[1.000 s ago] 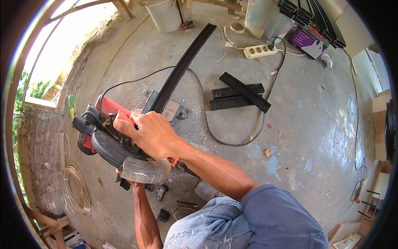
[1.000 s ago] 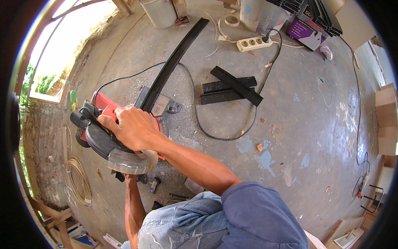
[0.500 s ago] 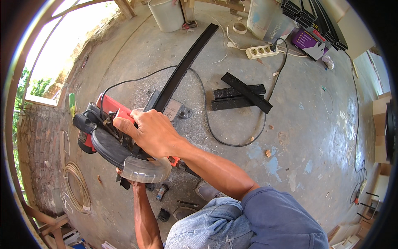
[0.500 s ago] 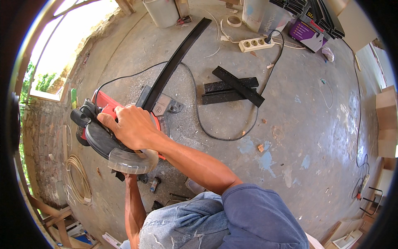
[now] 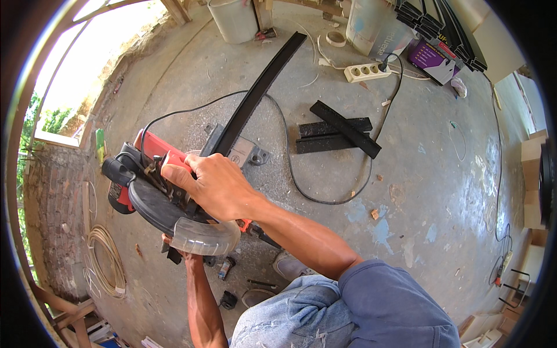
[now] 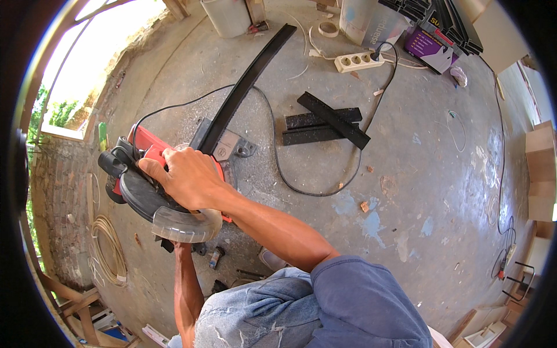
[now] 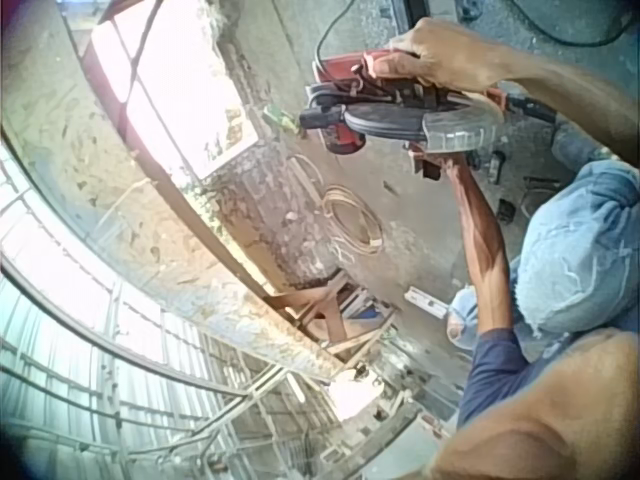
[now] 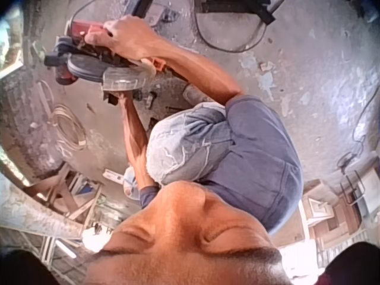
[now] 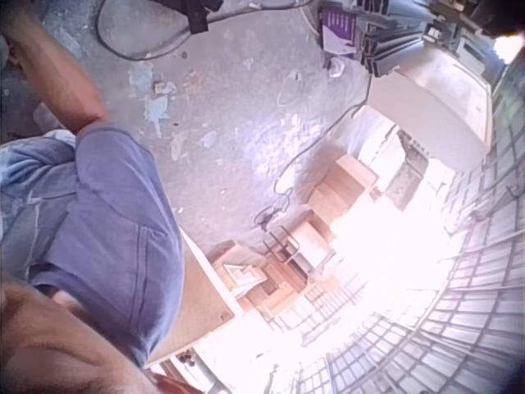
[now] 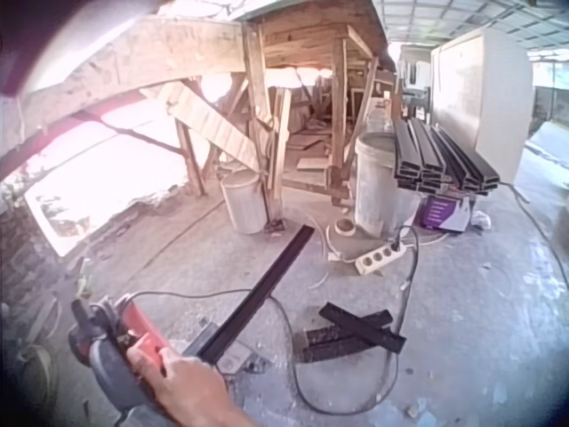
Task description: The person measures a length of black metal trim using a tape measure, marks it with a pencil, and cuts it using a miter saw.
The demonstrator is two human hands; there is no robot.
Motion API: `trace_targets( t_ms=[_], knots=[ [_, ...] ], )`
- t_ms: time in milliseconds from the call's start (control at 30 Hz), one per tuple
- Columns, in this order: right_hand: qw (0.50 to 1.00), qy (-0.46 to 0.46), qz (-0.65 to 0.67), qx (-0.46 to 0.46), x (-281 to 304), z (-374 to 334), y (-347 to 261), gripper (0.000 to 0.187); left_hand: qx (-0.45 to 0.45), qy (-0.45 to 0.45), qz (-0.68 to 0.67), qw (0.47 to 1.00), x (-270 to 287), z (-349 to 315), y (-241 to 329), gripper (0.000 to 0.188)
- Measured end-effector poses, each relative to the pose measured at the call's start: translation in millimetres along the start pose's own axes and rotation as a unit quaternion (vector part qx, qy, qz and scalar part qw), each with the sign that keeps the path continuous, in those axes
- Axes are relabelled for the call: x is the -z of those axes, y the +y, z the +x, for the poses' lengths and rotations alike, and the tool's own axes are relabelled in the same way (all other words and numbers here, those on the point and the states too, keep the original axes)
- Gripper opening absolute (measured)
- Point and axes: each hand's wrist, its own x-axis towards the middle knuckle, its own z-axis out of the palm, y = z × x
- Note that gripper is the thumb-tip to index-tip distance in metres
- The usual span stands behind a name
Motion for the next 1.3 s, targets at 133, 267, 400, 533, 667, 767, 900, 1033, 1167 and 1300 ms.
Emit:
trace_targets(
  t_ms=[133, 267, 400, 533, 667, 767, 900, 1033, 1167, 1300],
  knots=[
    [1.0, -0.015, 0.012, -0.003, 2, -1, -3, 0.082, -0.065, 0.124, 0.121, 0.983, -10, -2, 0, 0.026],
    [1.0, -0.006, 0.003, -0.003, 4, -3, 2, 0.081, -0.066, 0.143, 0.072, 0.985, -33, 2, -18, 0.028],
    [1.0, -0.015, 0.015, -0.005, 3, -5, 0, 0.085, -0.048, 0.129, -0.015, 0.99, -72, 1, -59, 0.035],
    [1.0, -0.01, 0.014, -0.012, 5, -6, 2, 0.089, -0.022, 0.126, -0.041, 0.991, -78, 1, -61, 0.039],
    [0.999, -0.035, 0.021, -0.015, 6, -7, -1, 0.089, -0.001, 0.13, -0.057, 0.99, -66, 2, -59, 0.043],
    [1.0, -0.017, 0.021, -0.011, 6, -6, 4, 0.089, -0.065, 0.156, 0.056, 0.984, -35, 6, -23, 0.04],
    [1.0, -0.014, 0.008, -0.011, 5, -1, -3, 0.085, -0.054, 0.188, 0.055, 0.979, -12, 5, -5, 0.042],
    [1.0, -0.003, 0.007, -0.003, 0, 1, -5, 0.082, -0.045, 0.219, 0.054, 0.973, 3, 4, 5, 0.045],
    [1.0, -0.014, -0.012, -0.016, 2, 3, -9, 0.082, -0.067, 0.236, 0.033, 0.969, 12, 5, 12, 0.043],
    [1.0, -0.011, -0.006, -0.018, 7, 3, -11, 0.083, -0.061, 0.235, 0.026, 0.97, 8, 8, 18, 0.038]
  ],
)
